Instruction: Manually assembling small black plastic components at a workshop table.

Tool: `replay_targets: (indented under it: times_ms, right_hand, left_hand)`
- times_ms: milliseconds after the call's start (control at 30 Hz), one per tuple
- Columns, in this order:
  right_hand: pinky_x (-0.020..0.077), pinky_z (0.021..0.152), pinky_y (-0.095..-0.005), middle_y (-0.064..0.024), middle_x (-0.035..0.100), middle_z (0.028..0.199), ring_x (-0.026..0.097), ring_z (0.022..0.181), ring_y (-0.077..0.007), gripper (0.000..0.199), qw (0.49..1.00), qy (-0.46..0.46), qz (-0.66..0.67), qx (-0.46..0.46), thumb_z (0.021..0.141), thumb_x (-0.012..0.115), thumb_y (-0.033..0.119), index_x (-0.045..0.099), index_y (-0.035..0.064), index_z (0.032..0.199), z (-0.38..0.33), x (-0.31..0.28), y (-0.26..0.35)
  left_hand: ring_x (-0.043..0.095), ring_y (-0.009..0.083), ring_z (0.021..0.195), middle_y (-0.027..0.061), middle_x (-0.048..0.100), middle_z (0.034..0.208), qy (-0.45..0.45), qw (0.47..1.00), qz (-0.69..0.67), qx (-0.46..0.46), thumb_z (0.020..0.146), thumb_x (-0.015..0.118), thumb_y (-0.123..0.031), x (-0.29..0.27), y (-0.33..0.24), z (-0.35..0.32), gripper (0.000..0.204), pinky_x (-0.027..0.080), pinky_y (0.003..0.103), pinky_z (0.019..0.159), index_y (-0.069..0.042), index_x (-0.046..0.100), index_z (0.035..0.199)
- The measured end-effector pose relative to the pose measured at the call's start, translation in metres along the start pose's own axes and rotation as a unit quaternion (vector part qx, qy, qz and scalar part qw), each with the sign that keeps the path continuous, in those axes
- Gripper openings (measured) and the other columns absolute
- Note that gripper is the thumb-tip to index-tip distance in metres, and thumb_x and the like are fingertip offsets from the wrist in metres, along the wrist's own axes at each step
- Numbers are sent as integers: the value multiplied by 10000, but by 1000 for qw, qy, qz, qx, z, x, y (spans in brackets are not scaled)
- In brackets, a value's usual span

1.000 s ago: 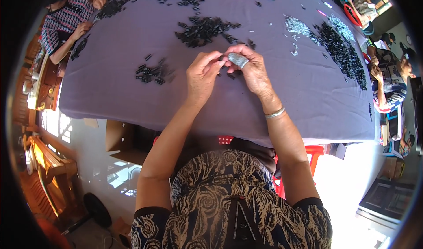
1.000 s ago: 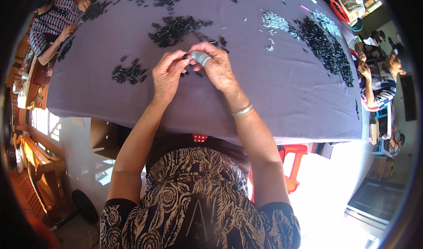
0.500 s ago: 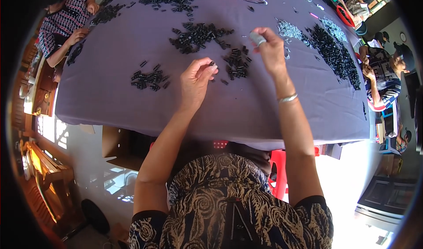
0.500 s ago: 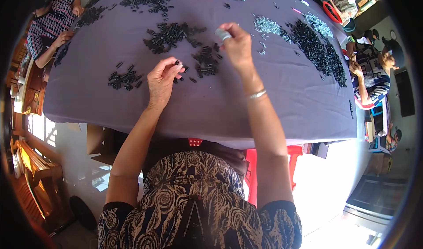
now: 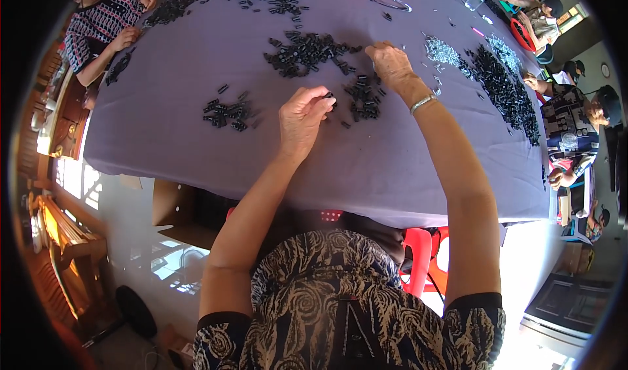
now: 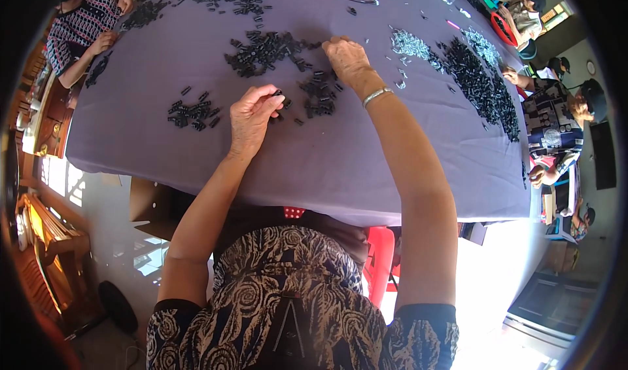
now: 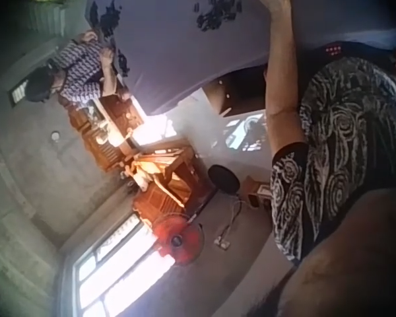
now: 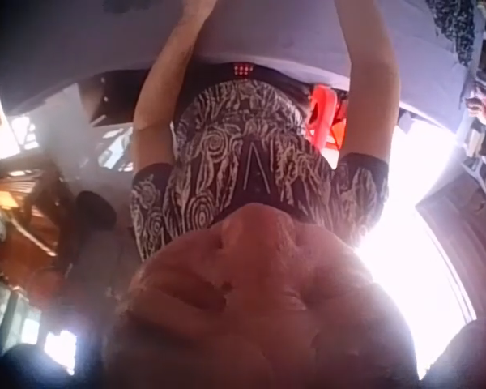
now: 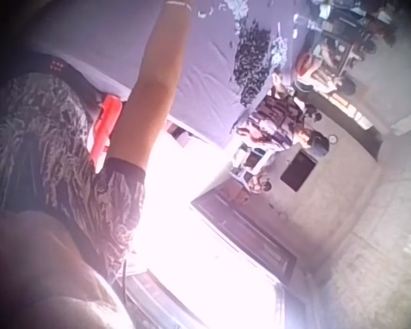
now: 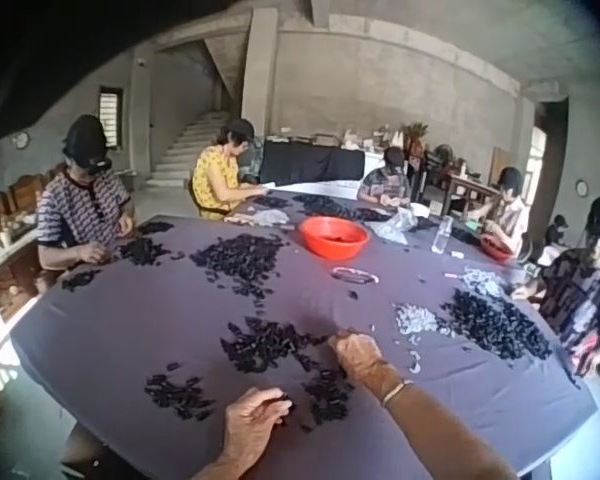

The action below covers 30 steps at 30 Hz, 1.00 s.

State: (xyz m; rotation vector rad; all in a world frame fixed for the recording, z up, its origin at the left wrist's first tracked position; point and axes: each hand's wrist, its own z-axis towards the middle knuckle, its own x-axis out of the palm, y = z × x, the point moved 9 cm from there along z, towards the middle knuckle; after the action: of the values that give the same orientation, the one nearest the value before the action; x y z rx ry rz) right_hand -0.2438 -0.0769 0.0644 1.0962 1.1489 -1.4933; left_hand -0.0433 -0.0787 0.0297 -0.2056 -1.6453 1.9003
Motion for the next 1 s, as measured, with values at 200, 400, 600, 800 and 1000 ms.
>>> replay_targets:
  times_ms: [200,400,600,800,1000]
  right_hand:
    - [473,820,-404,-168,606,927,579,921,-343,209,972,-91,189,104,732,547,57,619,50,928,-19,-14,-30]
    - [453,660,-229,-47,595,807,542,737,-93,148,881,-89,434,164,808,541,58,632,47,924,-61,-32,-2]
    - [431,647,-200,26,614,819,527,751,-49,93,690,-68,713,104,822,598,16,658,32,891,-69,-38,53]
    - [452,680,-223,-1,634,809,548,745,-71,97,699,-84,705,84,806,610,1,661,12,888,-63,-35,70]
    - [478,670,-256,-31,638,823,584,752,-97,120,716,-94,687,83,789,610,-18,659,10,895,-64,-36,74]
  left_hand:
    - [616,95,706,16,620,817,-39,999,-13,-4,778,673,-18,-9,2,3,166,475,202,585,-27,639,941]
    - [625,100,710,20,630,812,-37,999,-8,7,782,670,-23,-9,-2,2,151,478,204,588,-20,636,929]
    - [582,73,720,14,602,820,-13,1000,5,15,764,680,3,0,-1,2,163,462,198,634,4,637,921]
    - [568,74,725,15,589,830,12,999,-15,32,762,675,26,3,-2,0,170,462,195,642,22,632,926]
    - [582,88,709,24,597,831,17,999,-32,34,772,659,37,4,-4,0,175,467,201,622,24,624,942]
